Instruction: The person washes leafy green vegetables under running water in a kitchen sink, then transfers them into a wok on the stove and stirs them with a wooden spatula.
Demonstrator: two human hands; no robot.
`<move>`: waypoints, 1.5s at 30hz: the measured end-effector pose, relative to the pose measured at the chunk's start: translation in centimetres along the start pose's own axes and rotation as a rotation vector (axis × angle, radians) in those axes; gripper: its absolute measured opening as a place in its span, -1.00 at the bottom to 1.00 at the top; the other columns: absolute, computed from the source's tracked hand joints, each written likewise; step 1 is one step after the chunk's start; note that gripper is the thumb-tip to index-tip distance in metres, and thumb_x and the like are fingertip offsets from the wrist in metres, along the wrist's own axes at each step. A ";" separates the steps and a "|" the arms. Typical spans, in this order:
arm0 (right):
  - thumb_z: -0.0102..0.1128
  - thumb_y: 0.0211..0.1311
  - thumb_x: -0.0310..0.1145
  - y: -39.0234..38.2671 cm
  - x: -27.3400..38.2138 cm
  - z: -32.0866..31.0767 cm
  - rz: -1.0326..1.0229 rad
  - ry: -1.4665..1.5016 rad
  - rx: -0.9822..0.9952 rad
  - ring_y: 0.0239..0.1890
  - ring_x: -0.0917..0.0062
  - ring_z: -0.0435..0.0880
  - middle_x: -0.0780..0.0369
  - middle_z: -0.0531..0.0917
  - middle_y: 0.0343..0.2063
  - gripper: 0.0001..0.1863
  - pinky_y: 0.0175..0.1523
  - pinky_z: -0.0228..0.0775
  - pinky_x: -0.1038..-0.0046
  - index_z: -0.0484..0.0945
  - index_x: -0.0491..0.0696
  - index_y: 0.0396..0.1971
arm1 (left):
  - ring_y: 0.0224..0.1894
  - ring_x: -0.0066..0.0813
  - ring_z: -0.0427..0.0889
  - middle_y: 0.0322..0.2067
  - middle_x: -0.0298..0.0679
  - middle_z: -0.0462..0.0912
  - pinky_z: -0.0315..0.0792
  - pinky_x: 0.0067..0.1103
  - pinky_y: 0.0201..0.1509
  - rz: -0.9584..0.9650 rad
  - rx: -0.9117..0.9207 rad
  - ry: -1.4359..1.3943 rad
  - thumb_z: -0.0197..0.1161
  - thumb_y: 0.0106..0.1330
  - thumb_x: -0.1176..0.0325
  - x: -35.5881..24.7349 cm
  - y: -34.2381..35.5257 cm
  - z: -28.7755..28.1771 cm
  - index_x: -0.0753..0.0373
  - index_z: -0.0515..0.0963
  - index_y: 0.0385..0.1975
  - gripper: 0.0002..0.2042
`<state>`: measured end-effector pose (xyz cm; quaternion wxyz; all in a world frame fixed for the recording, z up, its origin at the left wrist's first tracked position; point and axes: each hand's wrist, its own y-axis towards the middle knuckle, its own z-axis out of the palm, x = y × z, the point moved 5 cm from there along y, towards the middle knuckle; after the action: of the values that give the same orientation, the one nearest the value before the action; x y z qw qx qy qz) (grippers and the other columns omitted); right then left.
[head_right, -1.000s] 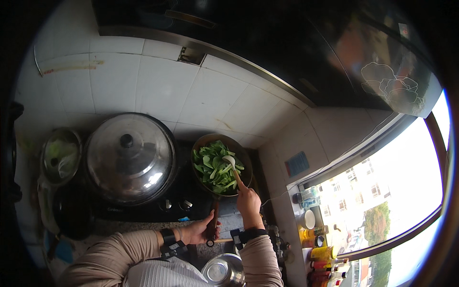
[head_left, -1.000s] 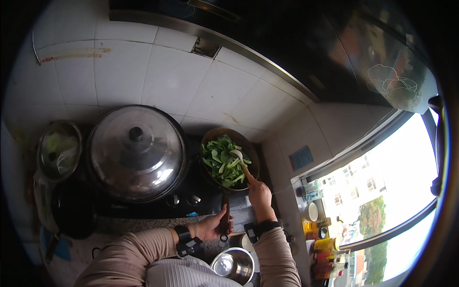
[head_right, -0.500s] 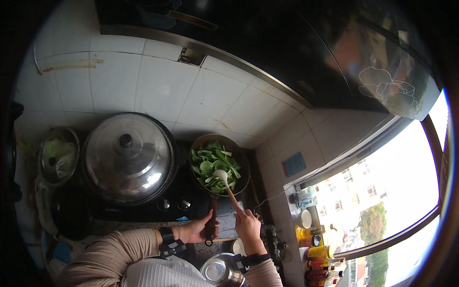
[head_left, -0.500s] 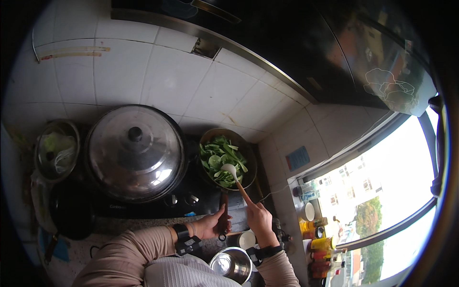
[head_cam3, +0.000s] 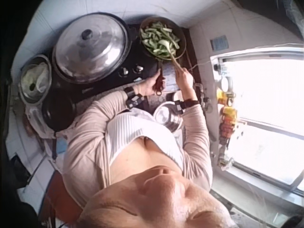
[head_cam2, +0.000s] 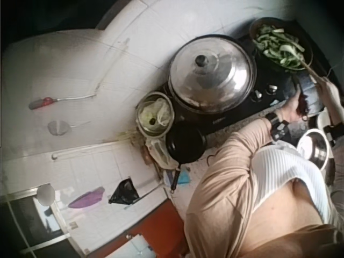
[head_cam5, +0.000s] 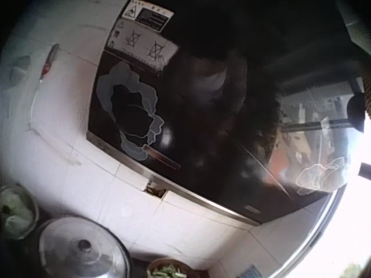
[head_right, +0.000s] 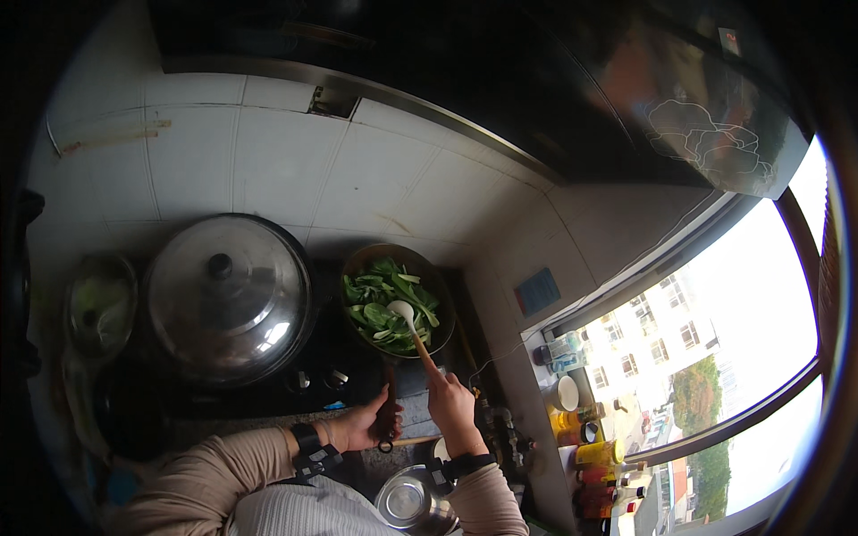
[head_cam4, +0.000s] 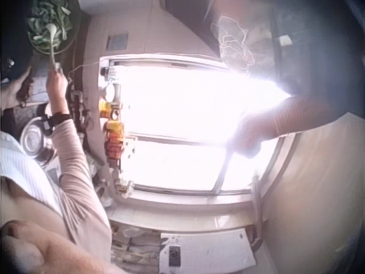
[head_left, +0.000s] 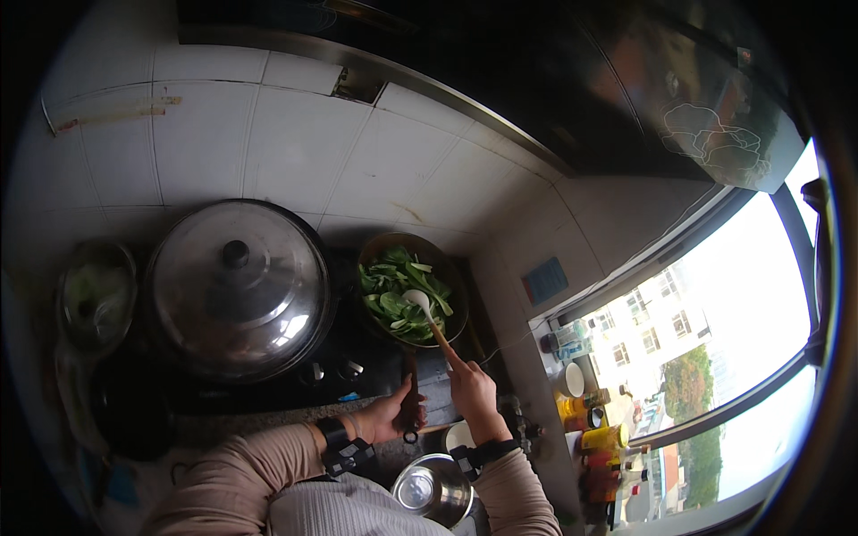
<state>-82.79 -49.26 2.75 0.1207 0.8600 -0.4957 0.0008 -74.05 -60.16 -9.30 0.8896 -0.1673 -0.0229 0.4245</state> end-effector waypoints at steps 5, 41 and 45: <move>0.22 0.14 -0.44 -0.9 -0.9 -3.1 -0.061 0.063 0.013 -0.41 0.21 0.65 0.14 0.61 -0.50 -0.50 -0.28 0.52 0.23 0.56 0.18 0.13 | -0.38 -0.43 0.59 -0.47 -0.29 0.54 0.57 -0.47 -0.17 0.005 -0.018 -0.014 0.11 0.29 -0.23 0.2 0.2 -0.2 0.25 0.45 -0.21 -0.45; 0.17 0.19 -0.34 3.6 3.1 -0.3 -0.210 -0.067 0.086 -0.38 0.29 0.70 0.17 0.65 -0.45 -0.27 -0.34 0.53 0.25 0.19 0.38 0.38 | -0.40 -0.40 0.56 -0.46 -0.26 0.51 0.55 -0.52 -0.22 0.040 -0.021 0.007 0.09 0.29 -0.25 0.2 0.0 0.1 0.27 0.41 -0.17 -0.41; 0.20 0.18 -0.33 1.8 3.3 -2.6 -0.181 -0.079 0.271 -0.33 0.22 0.68 0.16 0.65 -0.43 -0.43 -0.23 0.52 0.26 0.42 0.18 0.25 | -0.40 -0.39 0.58 -0.48 -0.26 0.52 0.55 -0.50 -0.22 0.021 -0.013 -0.031 0.10 0.28 -0.25 0.3 0.4 -0.5 0.27 0.41 -0.20 -0.42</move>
<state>-82.36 -52.36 6.03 -0.0166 0.9089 -0.4160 0.0231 -74.03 -59.83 -9.90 0.8835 -0.1669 -0.0376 0.4361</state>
